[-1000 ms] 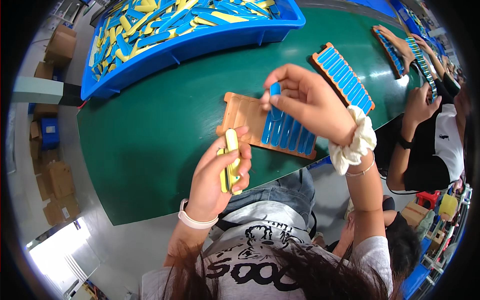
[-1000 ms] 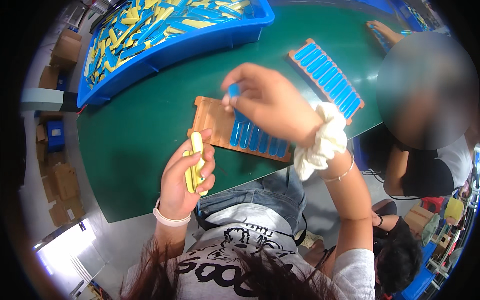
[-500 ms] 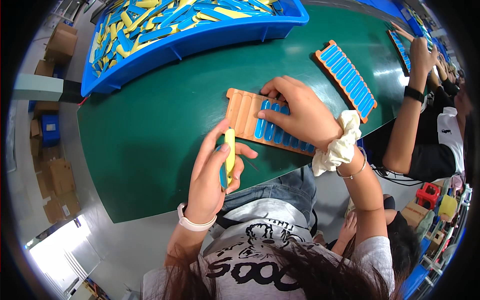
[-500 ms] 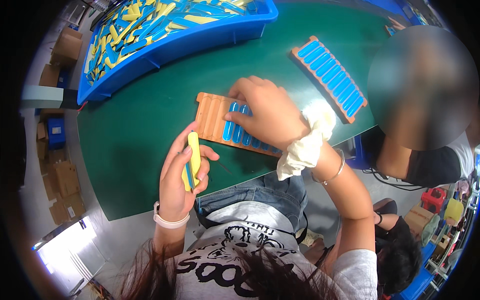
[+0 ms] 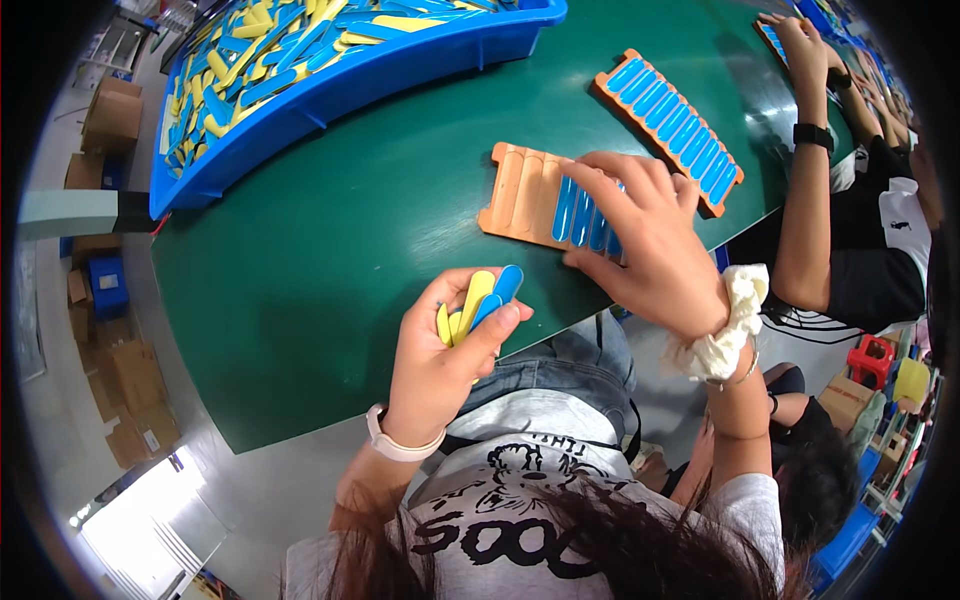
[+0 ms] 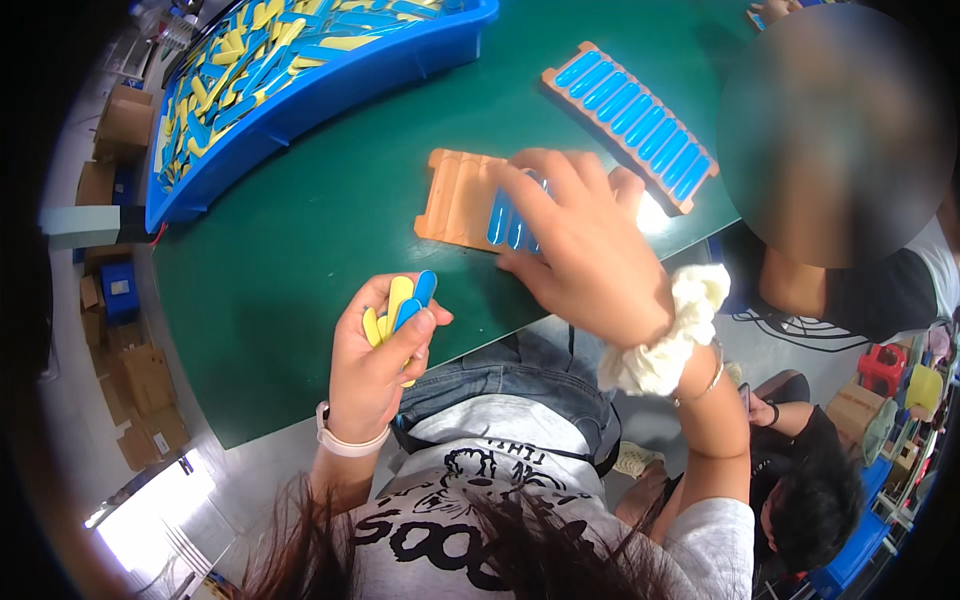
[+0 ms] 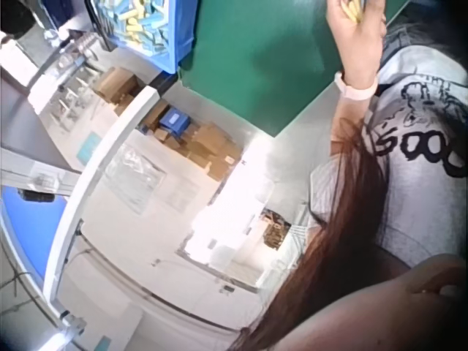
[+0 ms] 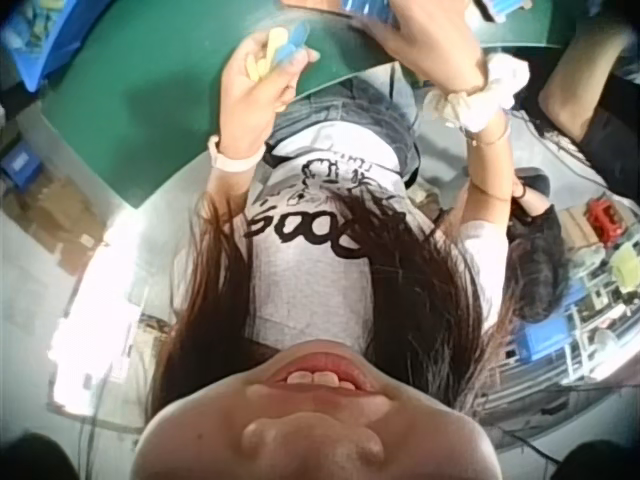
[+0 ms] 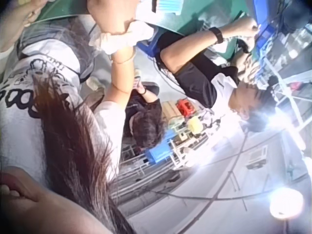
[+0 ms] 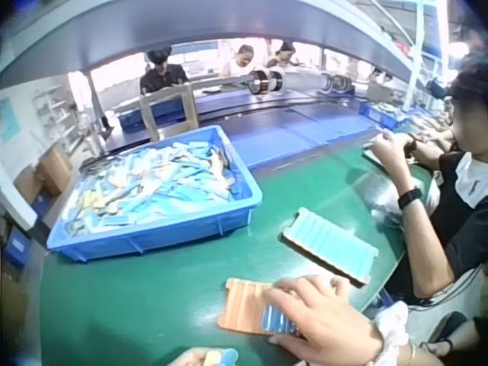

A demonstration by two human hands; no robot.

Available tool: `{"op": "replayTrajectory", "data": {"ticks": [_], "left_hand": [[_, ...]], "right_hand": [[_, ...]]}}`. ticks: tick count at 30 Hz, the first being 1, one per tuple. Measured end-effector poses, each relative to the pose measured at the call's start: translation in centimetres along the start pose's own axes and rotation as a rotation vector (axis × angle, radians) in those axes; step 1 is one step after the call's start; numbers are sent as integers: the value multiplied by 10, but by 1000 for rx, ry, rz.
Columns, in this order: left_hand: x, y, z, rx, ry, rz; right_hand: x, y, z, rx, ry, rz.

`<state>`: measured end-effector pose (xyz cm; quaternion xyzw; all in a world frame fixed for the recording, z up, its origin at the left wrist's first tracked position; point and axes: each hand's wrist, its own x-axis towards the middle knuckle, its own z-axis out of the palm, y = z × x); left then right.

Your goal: The person retrieves plastic pieces from a container and a strip, and inserts them one by one into slots on assembly trays by hand.

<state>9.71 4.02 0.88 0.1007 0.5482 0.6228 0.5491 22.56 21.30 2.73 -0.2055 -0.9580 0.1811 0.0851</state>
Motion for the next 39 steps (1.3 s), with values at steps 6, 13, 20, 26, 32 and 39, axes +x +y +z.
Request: {"op": "replayTrajectory", "data": {"ticks": [6, 13, 20, 26, 32, 39], "left_hand": [[3, -10, 15, 80, -102, 52], [10, -2, 11, 50, -3, -13], [0, 2, 4, -137, 19, 13], [-11, -4, 30, 165, -33, 12], [-30, -28, 43, 142, 22, 122], [-34, -49, 60, 174, 21, 120]], "right_hand": [[-9, -18, -2, 846, -232, 217], [34, 33, -8, 511, 16, 145], [53, 40, 14, 165, -65, 62], [35, 32, 26, 39, 86, 151], [66, 34, 40, 82, 49, 271], [48, 49, 33, 224, 224, 227]]}}
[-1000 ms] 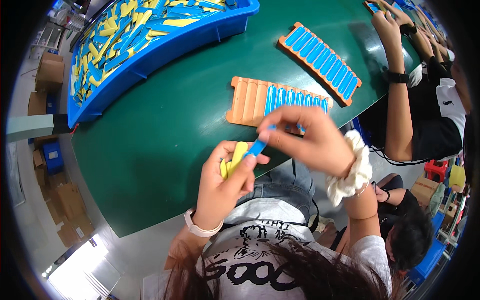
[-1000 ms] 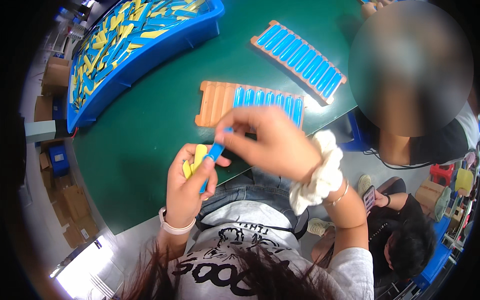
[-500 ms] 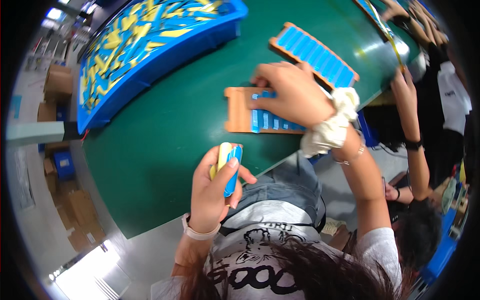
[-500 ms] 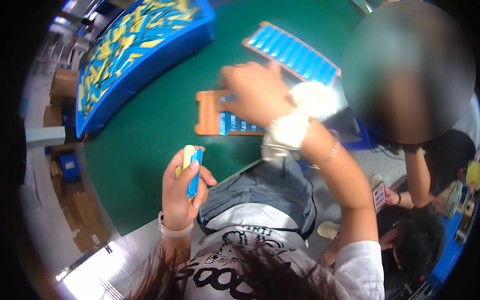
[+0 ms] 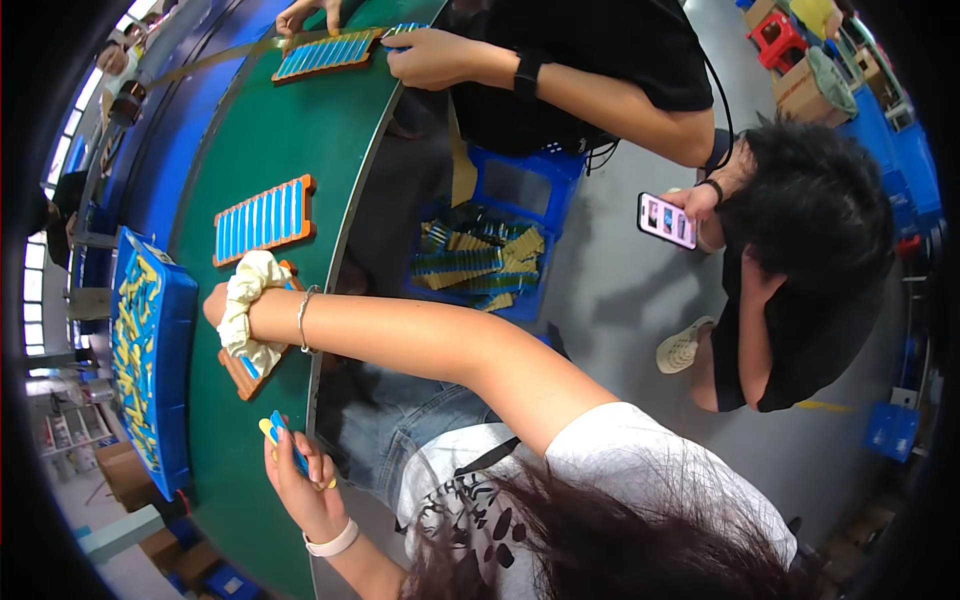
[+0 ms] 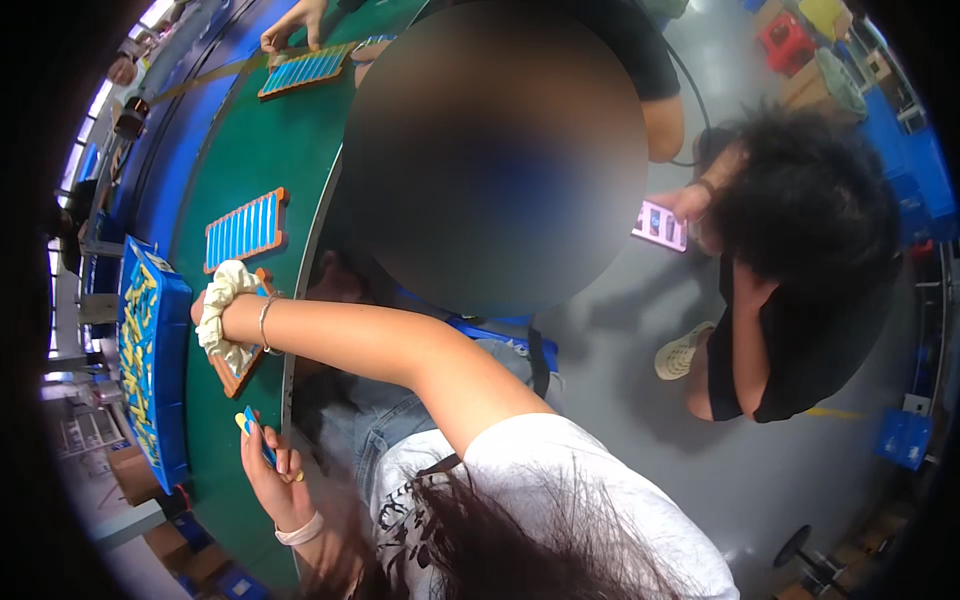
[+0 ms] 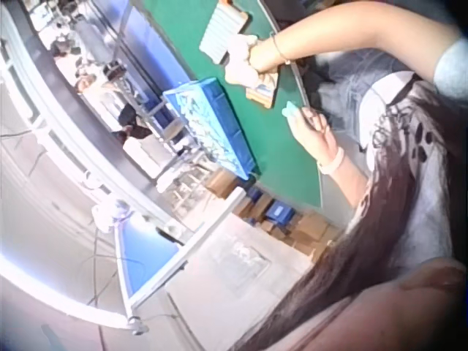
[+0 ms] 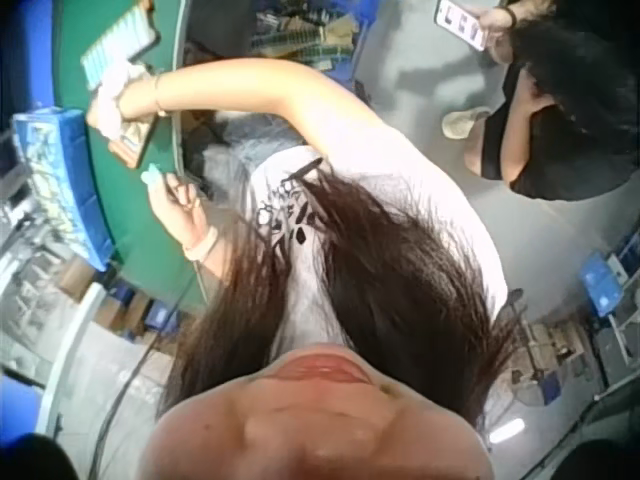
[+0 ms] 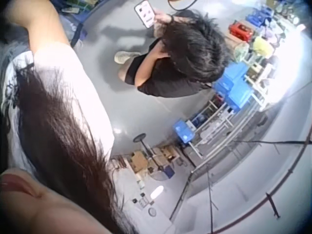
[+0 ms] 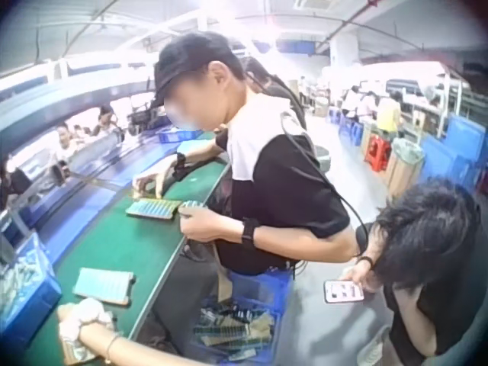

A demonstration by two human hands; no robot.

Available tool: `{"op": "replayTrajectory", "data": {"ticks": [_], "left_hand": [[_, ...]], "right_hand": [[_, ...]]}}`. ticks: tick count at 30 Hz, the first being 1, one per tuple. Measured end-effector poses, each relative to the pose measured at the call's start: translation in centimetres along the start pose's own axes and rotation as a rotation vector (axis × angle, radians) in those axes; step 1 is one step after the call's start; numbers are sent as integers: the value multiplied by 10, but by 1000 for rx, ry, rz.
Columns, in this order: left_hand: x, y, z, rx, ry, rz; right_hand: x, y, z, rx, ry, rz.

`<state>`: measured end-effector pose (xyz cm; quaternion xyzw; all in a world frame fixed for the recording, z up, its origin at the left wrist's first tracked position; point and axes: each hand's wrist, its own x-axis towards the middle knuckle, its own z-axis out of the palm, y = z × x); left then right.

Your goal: The person retrieves plastic pieces from a container and a strip, and inserts them one by one into slots on assembly trays by hand.

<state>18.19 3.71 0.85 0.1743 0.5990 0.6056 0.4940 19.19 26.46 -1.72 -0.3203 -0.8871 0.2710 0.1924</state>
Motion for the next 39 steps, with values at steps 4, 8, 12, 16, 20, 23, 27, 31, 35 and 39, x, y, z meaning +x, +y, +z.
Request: {"op": "replayTrajectory", "data": {"ticks": [4, 8, 12, 16, 20, 23, 27, 31, 35, 39], "left_hand": [[-3, 3, -8, 85, -20, 46], [11, 11, -22, 43, 14, 107], [19, 24, -30, -21, 111, 217], [34, 23, -40, -49, 124, 332], [37, 23, -49, -114, 265, 317], [28, 20, -44, -26, 107, 344], [30, 27, -55, -319, -57, 40], [31, 31, -60, -315, -18, -62], [39, 30, -46, -39, -18, -62], [36, 31, -51, -184, 178, 27]], "right_hand": [[-6, -3, 0, 104, 18, -78], [-10, -6, 5, 177, -26, -138], [-36, -35, -17, 441, -240, -361], [-37, -54, -7, 766, -189, -512], [-56, -54, -10, 935, -265, -378], [-76, -60, -13, 1079, -233, -174], [-31, -26, -31, 515, -42, -174], [13, -15, -21, 117, -265, -317], [18, -24, -24, -102, -457, -35], [23, -23, 28, -209, -412, -40]]}}
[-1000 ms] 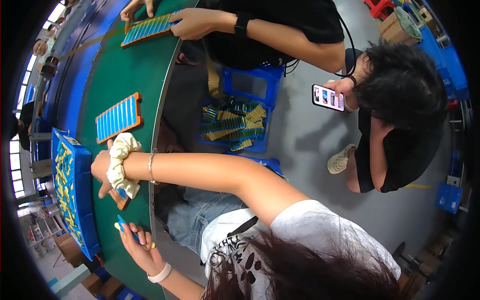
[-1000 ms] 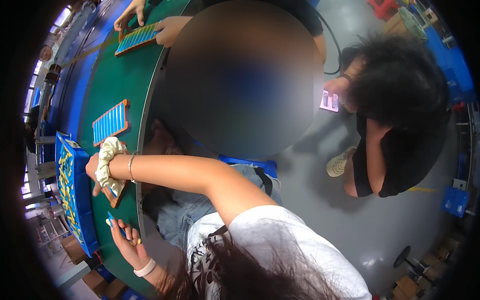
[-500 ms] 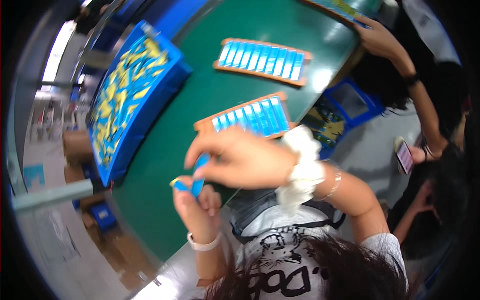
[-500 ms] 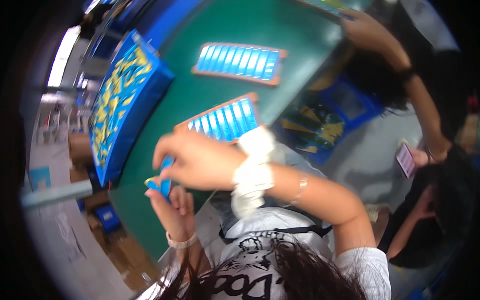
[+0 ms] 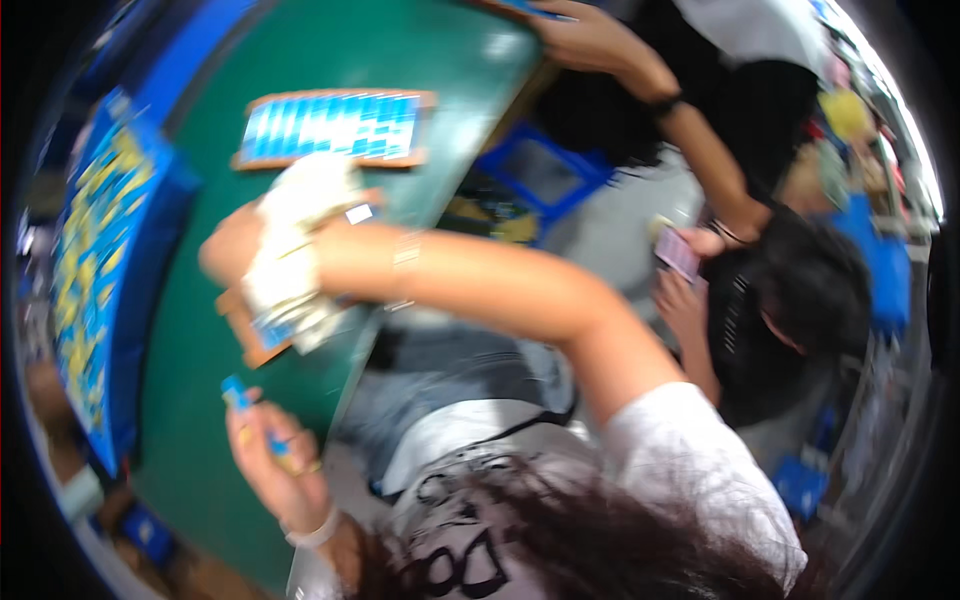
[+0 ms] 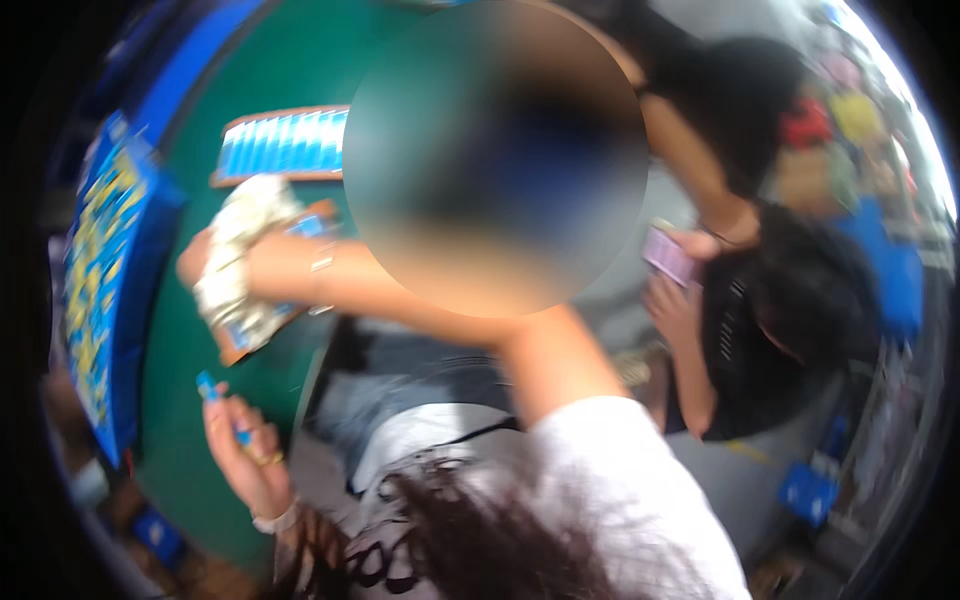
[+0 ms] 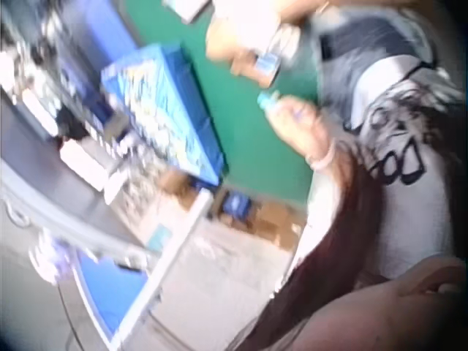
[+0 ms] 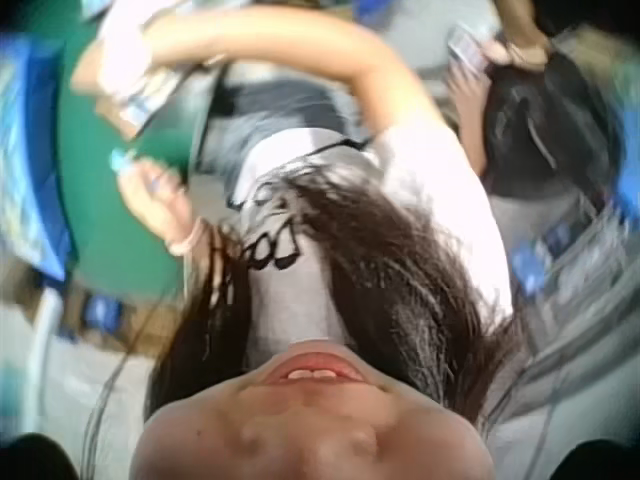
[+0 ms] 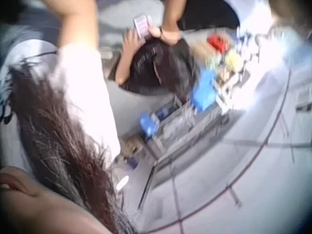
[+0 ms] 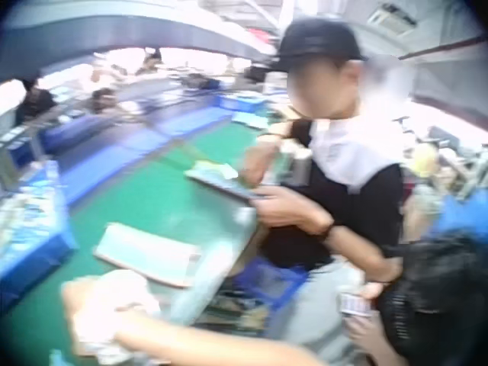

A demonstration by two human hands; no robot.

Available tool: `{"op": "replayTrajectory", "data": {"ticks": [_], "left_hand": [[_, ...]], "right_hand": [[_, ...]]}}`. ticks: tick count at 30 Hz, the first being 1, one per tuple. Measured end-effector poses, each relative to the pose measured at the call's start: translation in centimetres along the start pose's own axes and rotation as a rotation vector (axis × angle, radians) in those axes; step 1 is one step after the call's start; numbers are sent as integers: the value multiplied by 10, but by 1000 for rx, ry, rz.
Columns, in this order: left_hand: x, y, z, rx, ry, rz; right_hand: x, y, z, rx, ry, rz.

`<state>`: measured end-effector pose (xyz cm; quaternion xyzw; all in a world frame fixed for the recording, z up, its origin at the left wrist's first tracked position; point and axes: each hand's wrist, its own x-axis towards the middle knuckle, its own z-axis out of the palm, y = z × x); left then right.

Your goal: The person retrieves plastic pieces from a container and a strip, and inserts them one by one into slots on assembly trays by hand.

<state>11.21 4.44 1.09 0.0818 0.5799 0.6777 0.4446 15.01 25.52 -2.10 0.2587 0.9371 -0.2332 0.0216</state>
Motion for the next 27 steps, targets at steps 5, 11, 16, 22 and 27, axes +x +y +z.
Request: {"op": "replayTrajectory", "data": {"ticks": [5, 11, 16, 22, 27], "left_hand": [[8, 3, 0, 84, -106, -10], [22, -21, -3, 2, -49, 116], [24, -23, -1, -86, -84, 100], [30, 11, -5, -8, -61, 100], [32, 16, -1, 230, 118, 366]], "right_hand": [[-32, 5, -9, 179, 148, -85], [-72, -25, -8, 849, 239, -458], [-83, -41, 9, 1135, 378, -369], [-83, -46, 6, 1119, 791, -274], [-78, -48, 8, 1174, 694, -251]]}}
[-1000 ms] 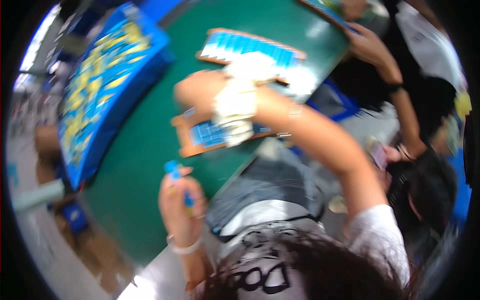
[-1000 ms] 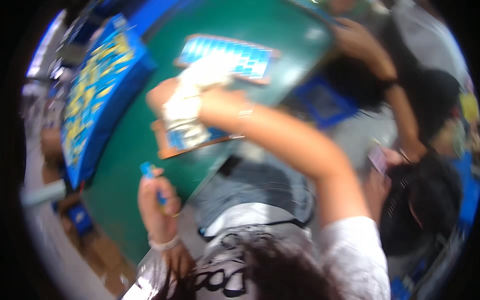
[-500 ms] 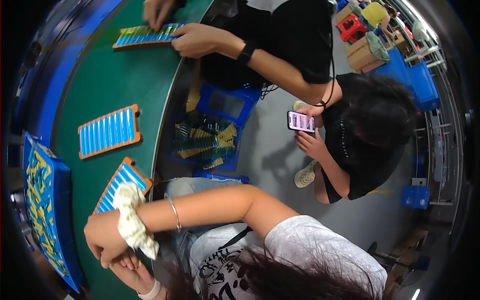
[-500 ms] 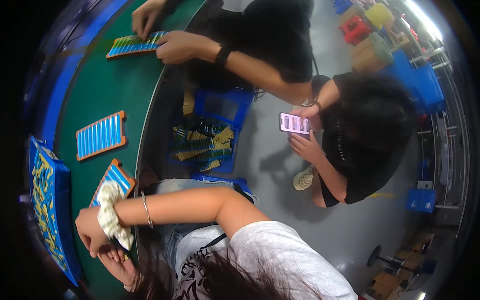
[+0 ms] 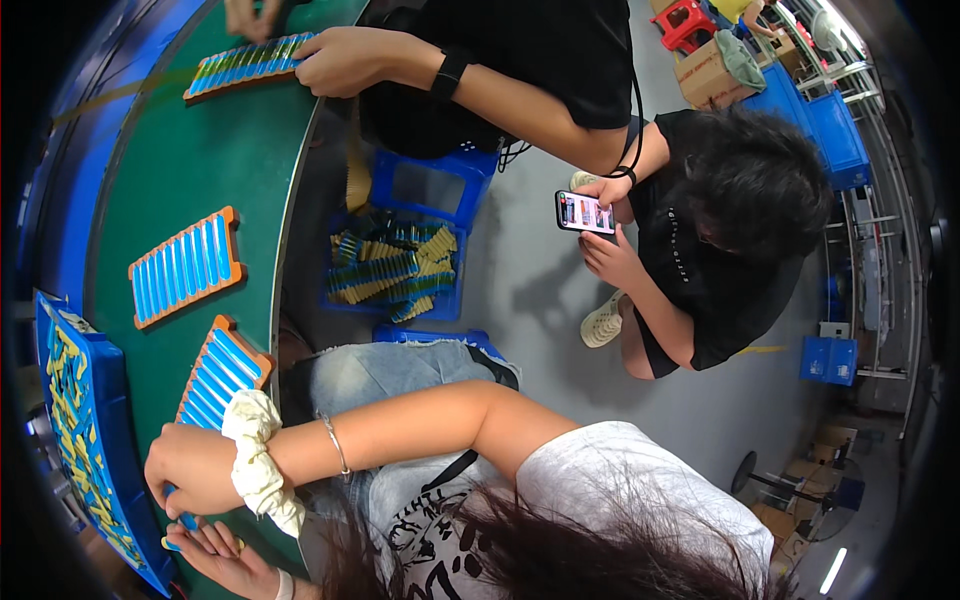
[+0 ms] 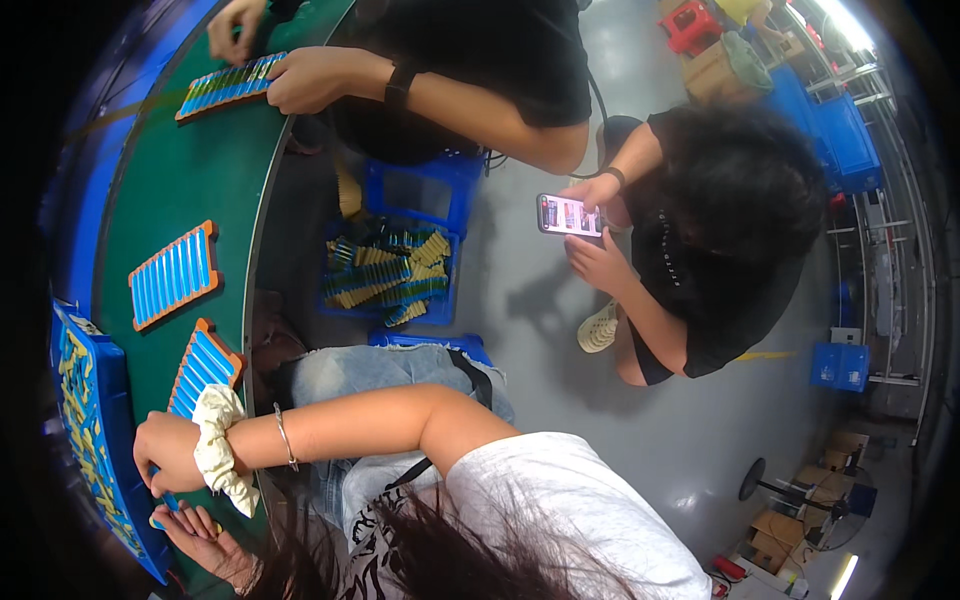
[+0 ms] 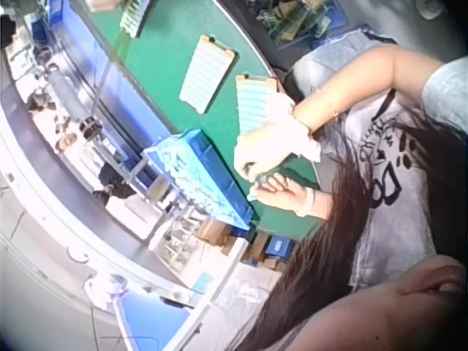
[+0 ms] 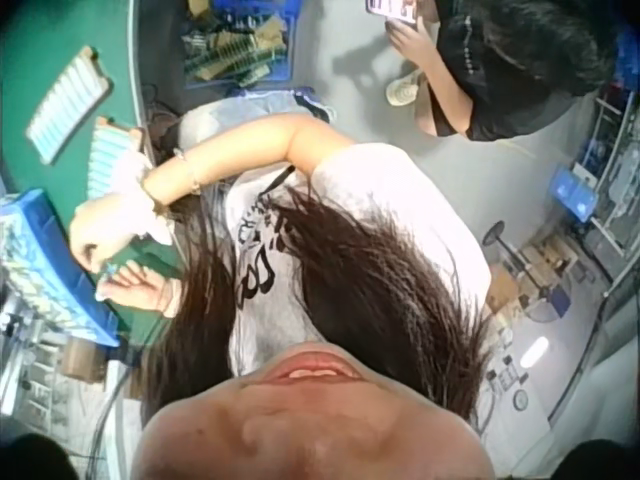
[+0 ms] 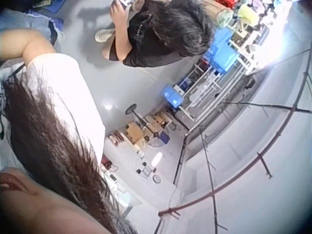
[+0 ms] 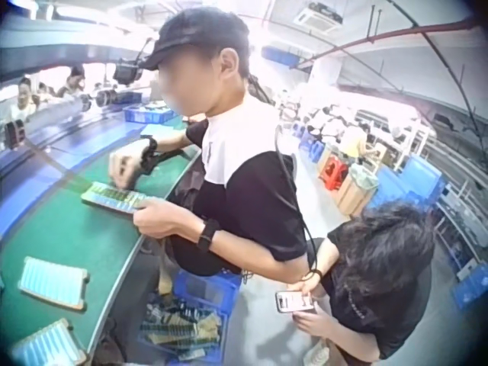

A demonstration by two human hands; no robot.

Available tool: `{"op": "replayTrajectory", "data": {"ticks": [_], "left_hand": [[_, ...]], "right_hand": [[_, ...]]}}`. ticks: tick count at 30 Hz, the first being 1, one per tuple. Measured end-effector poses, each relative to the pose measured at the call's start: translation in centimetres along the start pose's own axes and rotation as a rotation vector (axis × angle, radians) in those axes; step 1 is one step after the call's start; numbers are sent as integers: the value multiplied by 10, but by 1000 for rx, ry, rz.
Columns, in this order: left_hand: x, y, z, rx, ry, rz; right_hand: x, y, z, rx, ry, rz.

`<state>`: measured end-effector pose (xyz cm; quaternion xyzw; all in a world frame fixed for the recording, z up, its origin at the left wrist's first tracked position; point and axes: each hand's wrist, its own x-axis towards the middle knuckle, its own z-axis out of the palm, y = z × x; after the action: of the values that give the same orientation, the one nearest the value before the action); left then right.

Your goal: The person retrieves plastic pieces from a container and a strip, and inserts them one by one into slots on assembly trays by hand.

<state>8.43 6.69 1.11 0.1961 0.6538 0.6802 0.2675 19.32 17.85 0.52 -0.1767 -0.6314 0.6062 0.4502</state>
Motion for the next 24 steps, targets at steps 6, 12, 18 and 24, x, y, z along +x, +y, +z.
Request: {"op": "replayTrajectory", "data": {"ticks": [6, 12, 18, 24], "left_hand": [[1, -2, -17, 69, -109, -29], [-15, 19, 22, -2, 339, -107], [3, 19, -2, -6, 121, 17], [7, 9, -25, 162, -81, -28]], "right_hand": [[-5, -5, 9, 312, 65, 84], [-20, 1, 18, 38, -69, 53], [-18, 1, 17, -99, -101, 75], [-8, 2, 24, -338, -313, 40]]}}
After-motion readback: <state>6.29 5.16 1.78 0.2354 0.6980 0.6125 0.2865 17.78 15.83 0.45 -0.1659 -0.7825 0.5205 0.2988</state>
